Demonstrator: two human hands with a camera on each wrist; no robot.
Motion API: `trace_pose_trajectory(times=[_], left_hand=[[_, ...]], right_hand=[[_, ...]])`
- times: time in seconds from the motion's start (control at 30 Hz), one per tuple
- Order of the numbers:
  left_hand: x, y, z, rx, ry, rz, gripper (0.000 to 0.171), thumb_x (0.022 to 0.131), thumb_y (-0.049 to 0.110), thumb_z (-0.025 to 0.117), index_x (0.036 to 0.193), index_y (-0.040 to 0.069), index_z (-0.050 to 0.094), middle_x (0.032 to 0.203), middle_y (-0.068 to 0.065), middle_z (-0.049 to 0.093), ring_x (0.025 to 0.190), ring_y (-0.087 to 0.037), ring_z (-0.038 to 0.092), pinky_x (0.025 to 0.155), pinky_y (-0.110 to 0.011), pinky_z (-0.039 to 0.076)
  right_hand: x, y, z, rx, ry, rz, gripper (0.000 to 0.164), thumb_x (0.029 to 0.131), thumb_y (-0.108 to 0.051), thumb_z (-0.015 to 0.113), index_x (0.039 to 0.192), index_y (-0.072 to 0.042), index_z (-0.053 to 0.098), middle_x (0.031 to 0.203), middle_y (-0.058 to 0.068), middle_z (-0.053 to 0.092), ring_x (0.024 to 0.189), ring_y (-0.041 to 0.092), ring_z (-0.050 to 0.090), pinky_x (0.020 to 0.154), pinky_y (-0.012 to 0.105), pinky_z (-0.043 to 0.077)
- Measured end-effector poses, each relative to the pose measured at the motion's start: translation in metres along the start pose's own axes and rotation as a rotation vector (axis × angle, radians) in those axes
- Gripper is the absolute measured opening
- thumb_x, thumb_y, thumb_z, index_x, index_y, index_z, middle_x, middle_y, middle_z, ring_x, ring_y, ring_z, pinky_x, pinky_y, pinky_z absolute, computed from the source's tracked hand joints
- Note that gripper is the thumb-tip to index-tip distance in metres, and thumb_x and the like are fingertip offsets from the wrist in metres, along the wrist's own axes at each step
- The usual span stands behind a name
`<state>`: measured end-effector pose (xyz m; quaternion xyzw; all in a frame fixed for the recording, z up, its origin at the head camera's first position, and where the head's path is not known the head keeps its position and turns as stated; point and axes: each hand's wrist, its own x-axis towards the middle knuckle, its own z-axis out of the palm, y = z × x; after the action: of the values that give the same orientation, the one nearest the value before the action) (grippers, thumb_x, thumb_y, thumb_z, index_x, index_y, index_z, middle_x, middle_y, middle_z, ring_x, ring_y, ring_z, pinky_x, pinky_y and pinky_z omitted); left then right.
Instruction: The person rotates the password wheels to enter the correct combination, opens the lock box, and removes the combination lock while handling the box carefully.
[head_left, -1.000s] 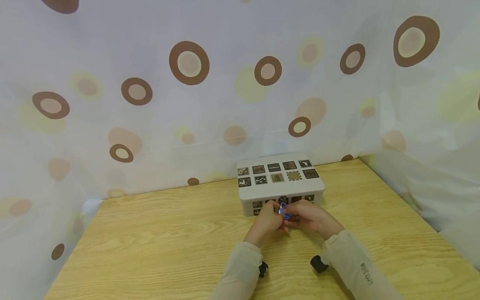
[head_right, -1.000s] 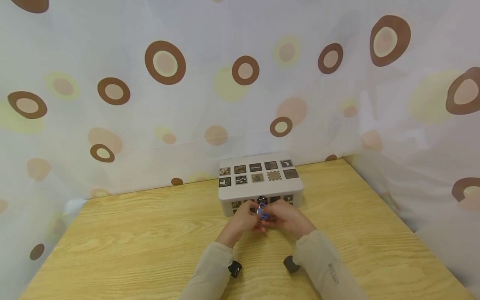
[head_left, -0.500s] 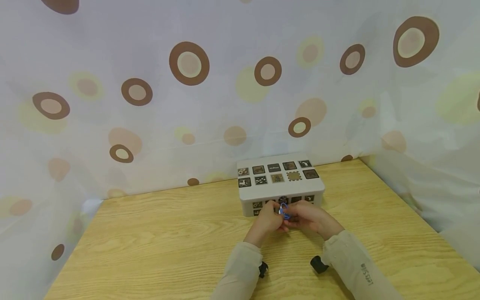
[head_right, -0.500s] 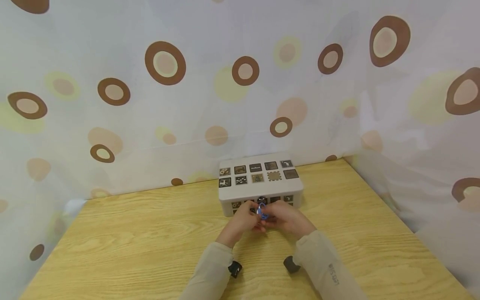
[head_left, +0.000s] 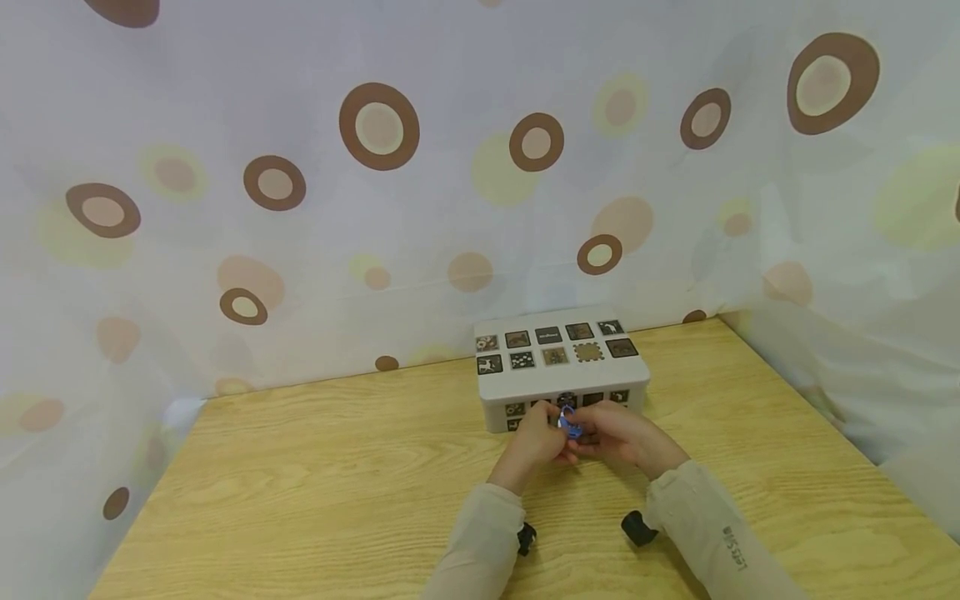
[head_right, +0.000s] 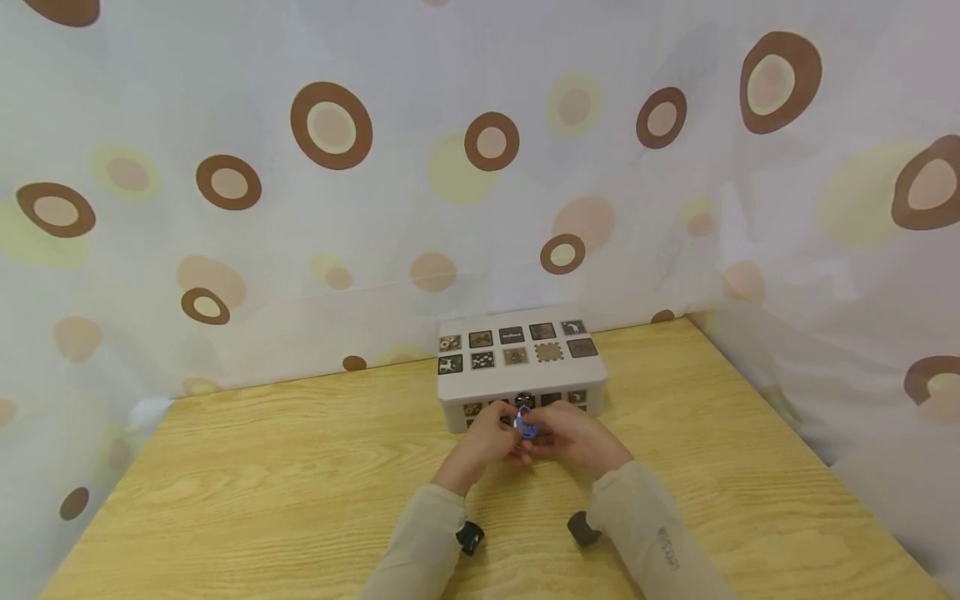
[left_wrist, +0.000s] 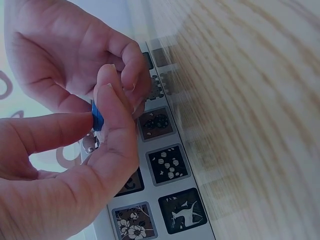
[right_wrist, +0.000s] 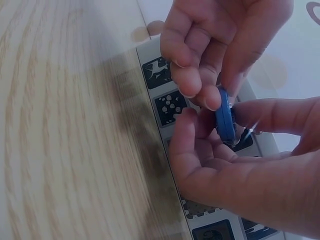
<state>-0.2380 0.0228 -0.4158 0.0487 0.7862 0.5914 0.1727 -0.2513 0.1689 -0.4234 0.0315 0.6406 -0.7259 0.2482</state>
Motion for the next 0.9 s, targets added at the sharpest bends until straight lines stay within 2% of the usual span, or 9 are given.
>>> trace_pose_trajectory(times=[0.17, 0.43, 0.73, 0.9], left_hand=[[-0.0005, -0.0001, -0.0001, -0.003, 0.0, -0.002, 0.028, 0.092, -0.01, 0.046, 0.118, -0.002, 0.047, 0.064, -0.009, 0.058, 0.061, -0.028, 0.068, 0.066, -0.039, 0.058], [-0.0003, 0.0009, -0.0002, -0.018, 0.002, -0.002, 0.029, 0.092, -0.01, 0.047, 0.119, -0.003, 0.046, 0.065, -0.008, 0.056, 0.057, -0.022, 0.066, 0.065, -0.037, 0.058], [0.0004, 0.0017, -0.0008, -0.036, 0.002, -0.005, 0.029, 0.093, -0.009, 0.046, 0.121, -0.003, 0.046, 0.068, -0.009, 0.057, 0.057, -0.021, 0.065, 0.064, -0.036, 0.058], [-0.0005, 0.001, -0.0004, -0.033, -0.001, -0.015, 0.029, 0.093, -0.009, 0.046, 0.122, -0.004, 0.046, 0.068, -0.01, 0.057, 0.06, -0.025, 0.067, 0.065, -0.037, 0.058]], right_hand=[[-0.0007, 0.0005, 0.0001, 0.003, -0.027, -0.018, 0.015, 0.094, -0.001, 0.048, 0.087, 0.002, 0.061, 0.077, 0.006, 0.058, 0.07, 0.012, 0.06, 0.069, 0.021, 0.053], [-0.0007, 0.0, -0.0013, 0.046, -0.069, -0.028, 0.012, 0.094, 0.002, 0.048, 0.09, 0.002, 0.059, 0.081, 0.007, 0.056, 0.074, 0.013, 0.057, 0.071, 0.021, 0.053], [0.0022, -0.0007, -0.0031, 0.062, -0.034, -0.007, 0.015, 0.096, -0.002, 0.047, 0.09, 0.004, 0.06, 0.079, 0.008, 0.057, 0.072, 0.015, 0.059, 0.07, 0.022, 0.054], [0.0027, 0.0015, -0.0036, 0.033, -0.023, 0.01, 0.018, 0.097, -0.006, 0.046, 0.091, 0.002, 0.061, 0.075, 0.006, 0.062, 0.069, 0.013, 0.061, 0.067, 0.022, 0.054]])
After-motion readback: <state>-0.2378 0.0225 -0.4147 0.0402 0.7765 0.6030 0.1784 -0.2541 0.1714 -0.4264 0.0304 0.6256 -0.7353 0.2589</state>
